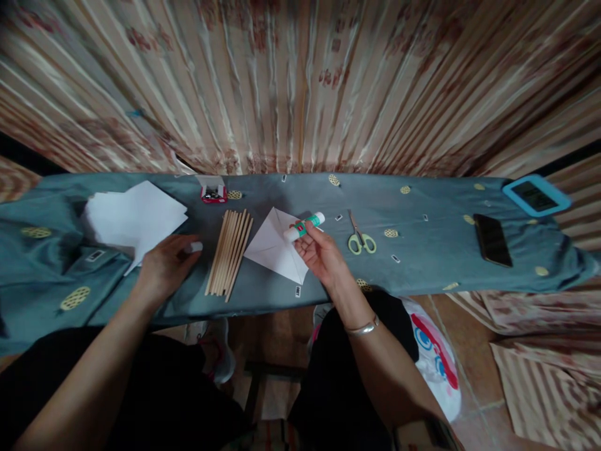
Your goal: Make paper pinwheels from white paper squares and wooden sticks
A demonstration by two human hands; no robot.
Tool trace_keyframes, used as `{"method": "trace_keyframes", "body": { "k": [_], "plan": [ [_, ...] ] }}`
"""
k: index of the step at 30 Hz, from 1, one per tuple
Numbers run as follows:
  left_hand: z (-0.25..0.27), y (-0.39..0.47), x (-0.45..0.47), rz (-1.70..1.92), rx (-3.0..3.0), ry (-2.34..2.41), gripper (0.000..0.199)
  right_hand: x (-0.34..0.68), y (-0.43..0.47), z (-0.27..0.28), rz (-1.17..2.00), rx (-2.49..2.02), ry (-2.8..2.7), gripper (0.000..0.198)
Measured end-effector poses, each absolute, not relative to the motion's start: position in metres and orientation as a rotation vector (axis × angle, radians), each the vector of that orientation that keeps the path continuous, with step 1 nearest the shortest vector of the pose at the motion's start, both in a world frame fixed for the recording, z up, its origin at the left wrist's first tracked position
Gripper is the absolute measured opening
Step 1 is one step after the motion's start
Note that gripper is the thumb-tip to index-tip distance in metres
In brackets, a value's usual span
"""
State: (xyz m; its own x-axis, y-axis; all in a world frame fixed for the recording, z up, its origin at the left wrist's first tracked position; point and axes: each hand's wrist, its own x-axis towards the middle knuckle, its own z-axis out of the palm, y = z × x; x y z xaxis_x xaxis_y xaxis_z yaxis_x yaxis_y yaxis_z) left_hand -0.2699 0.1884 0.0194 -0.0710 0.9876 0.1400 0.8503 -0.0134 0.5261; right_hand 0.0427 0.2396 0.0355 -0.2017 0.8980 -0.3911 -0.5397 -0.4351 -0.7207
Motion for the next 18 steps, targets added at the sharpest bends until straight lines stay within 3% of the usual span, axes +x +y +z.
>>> {"method": "trace_keyframes", "body": {
  "k": [9, 12, 15, 18],
  "plan": [
    [0.02, 0.191, -0.264, 0.699, 2.214, 1.987, 0.053, 0.045, 0.241, 0.033, 1.835, -0.977, -0.476, 0.021],
    [0.027, 0.191, -0.242, 0.923, 2.339, 1.892, 0.043, 0.046, 0.241, 0.03, 1.835, -0.987, -0.518, 0.026],
    [0.025, 0.189, -0.203, 0.93, 2.427, 1.626, 0.029, 0.044, 0.241, 0.03, 1.833, -1.008, -0.503, 0.027],
    [0.014, 0.185, -0.165, 0.801, 2.479, 1.415, 0.036, 0.041, 0.24, 0.032, 1.78, -1.039, -0.496, 0.028]
  ]
}}
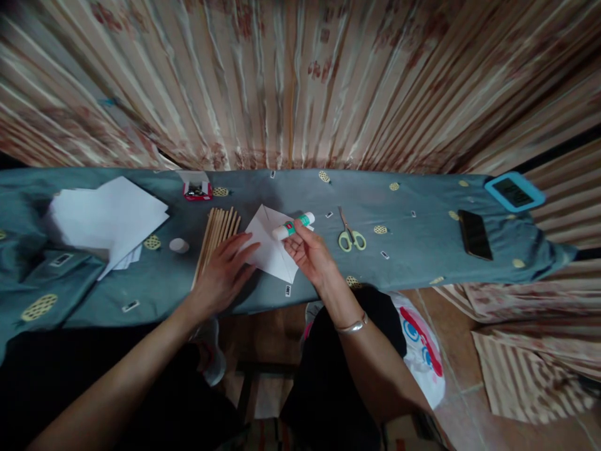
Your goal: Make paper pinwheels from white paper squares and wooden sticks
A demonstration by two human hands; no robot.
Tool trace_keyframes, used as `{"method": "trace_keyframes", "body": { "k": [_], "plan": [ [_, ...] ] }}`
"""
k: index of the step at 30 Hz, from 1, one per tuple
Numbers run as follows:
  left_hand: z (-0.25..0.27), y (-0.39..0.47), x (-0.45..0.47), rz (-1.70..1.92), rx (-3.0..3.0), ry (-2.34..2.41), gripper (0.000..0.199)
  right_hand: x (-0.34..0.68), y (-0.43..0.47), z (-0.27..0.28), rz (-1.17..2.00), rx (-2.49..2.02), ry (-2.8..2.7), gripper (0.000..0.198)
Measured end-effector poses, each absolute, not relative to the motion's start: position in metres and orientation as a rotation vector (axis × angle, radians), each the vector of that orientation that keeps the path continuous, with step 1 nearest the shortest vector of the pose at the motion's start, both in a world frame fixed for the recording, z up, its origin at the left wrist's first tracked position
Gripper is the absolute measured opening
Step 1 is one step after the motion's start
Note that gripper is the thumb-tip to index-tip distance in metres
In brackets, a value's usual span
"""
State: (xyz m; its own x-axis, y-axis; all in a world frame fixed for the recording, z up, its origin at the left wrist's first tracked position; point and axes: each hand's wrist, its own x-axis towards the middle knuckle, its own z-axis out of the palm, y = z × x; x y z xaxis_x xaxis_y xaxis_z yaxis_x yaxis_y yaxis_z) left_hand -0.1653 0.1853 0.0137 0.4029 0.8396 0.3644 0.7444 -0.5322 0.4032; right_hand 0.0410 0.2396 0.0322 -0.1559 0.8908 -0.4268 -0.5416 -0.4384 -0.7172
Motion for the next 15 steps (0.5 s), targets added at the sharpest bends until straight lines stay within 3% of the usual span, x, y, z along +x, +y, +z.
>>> {"method": "trace_keyframes", "body": {
  "k": [8, 15],
  "plan": [
    [-0.015, 0.183, -0.132, 0.62, 2.496, 1.393, 0.051, 0.044, 0.241, 0.032, 1.25, -1.225, -0.932, 0.03],
    [-0.014, 0.185, -0.129, 0.56, 2.495, 1.424, 0.052, 0.042, 0.243, 0.018, 1.17, -1.249, -1.172, 0.02]
  ]
}}
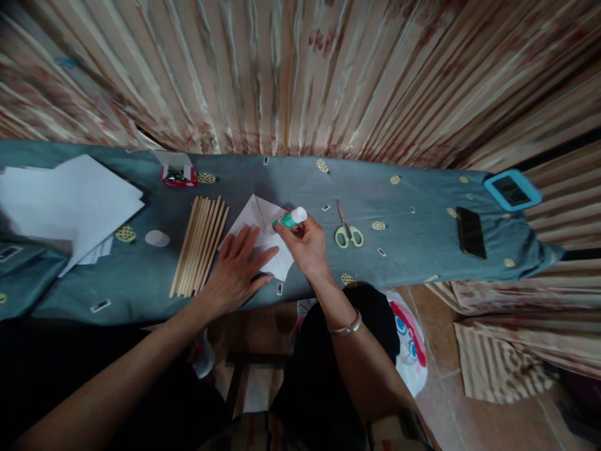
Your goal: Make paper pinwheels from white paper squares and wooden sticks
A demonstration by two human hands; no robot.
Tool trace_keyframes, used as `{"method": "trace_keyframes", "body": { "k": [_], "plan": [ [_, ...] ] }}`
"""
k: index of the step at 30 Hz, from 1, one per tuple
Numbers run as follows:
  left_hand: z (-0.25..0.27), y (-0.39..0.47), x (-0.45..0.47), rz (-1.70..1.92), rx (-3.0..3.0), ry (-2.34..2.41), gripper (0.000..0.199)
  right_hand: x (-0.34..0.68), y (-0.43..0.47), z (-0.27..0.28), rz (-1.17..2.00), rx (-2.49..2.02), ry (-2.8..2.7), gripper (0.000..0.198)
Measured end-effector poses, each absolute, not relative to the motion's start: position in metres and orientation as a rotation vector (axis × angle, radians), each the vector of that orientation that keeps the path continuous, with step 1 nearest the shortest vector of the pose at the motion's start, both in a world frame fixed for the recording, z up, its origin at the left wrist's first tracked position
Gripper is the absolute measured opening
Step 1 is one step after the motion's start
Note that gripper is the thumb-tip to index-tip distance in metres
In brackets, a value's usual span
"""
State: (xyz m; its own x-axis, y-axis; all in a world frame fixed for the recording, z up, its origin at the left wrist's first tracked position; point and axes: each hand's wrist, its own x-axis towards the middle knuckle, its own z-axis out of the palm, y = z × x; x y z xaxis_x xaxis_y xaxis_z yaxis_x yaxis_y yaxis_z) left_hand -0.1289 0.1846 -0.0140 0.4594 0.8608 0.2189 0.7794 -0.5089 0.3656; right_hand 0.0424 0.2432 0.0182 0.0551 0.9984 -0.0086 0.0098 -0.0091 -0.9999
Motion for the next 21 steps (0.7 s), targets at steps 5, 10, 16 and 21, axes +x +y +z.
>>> {"method": "trace_keyframes", "body": {
  "k": [5, 10, 16, 21],
  "plan": [
    [-0.013, 0.183, -0.127, 0.586, 2.447, 1.438, 0.052, 0.044, 0.243, 0.011, 1.097, -1.345, -1.285, 0.026],
    [-0.012, 0.184, -0.127, 0.635, 2.393, 1.405, 0.052, 0.045, 0.242, 0.01, 1.051, -1.353, -1.34, 0.027],
    [-0.011, 0.184, -0.124, 0.578, 2.373, 1.438, 0.055, 0.041, 0.239, 0.016, 0.995, -1.38, -1.365, 0.025],
    [-0.013, 0.184, -0.124, 0.582, 2.378, 1.439, 0.056, 0.037, 0.239, 0.02, 1.076, -1.342, -1.234, 0.025]
  ]
}}
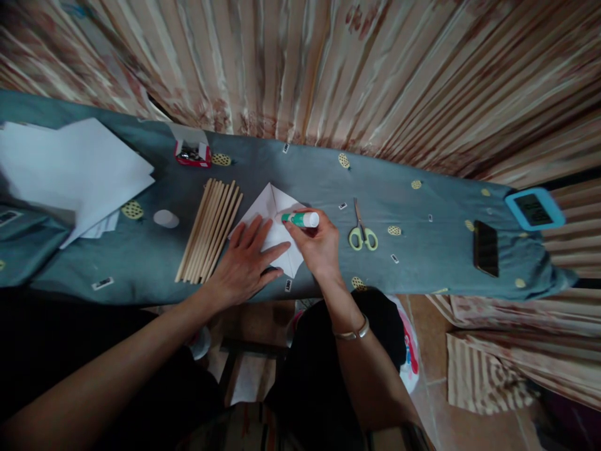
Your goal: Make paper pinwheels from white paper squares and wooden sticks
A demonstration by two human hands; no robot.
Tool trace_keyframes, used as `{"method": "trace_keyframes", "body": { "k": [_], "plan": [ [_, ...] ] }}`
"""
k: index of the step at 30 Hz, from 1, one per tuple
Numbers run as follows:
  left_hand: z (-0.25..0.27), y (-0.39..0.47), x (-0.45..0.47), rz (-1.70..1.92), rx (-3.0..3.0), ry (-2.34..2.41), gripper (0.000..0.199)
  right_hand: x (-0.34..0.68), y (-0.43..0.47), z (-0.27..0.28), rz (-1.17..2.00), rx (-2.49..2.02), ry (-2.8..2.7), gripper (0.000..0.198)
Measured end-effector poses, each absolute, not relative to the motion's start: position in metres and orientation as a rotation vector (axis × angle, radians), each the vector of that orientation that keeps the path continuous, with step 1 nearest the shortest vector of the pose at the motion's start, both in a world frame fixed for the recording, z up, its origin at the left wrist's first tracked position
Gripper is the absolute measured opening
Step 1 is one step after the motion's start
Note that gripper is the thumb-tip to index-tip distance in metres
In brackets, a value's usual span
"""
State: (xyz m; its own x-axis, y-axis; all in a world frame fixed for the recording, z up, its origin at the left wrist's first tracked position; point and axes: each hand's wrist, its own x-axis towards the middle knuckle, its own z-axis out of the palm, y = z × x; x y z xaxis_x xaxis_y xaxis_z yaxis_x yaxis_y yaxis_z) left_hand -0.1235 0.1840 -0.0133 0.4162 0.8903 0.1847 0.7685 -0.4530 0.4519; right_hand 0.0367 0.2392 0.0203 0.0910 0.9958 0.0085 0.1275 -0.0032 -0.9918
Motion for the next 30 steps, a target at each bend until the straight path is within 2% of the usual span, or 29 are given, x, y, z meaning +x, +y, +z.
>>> {"method": "trace_keyframes", "body": {
  "k": [7, 30],
  "plan": [
    [-0.013, 0.184, -0.123, 0.532, 2.439, 1.46, 0.06, 0.04, 0.242, 0.014, 1.243, -1.307, -1.034, 0.022],
    [-0.014, 0.183, -0.123, 0.562, 2.533, 1.5, 0.059, 0.049, 0.232, 0.005, 0.828, -1.41, -1.584, 0.026]
  ]
}}
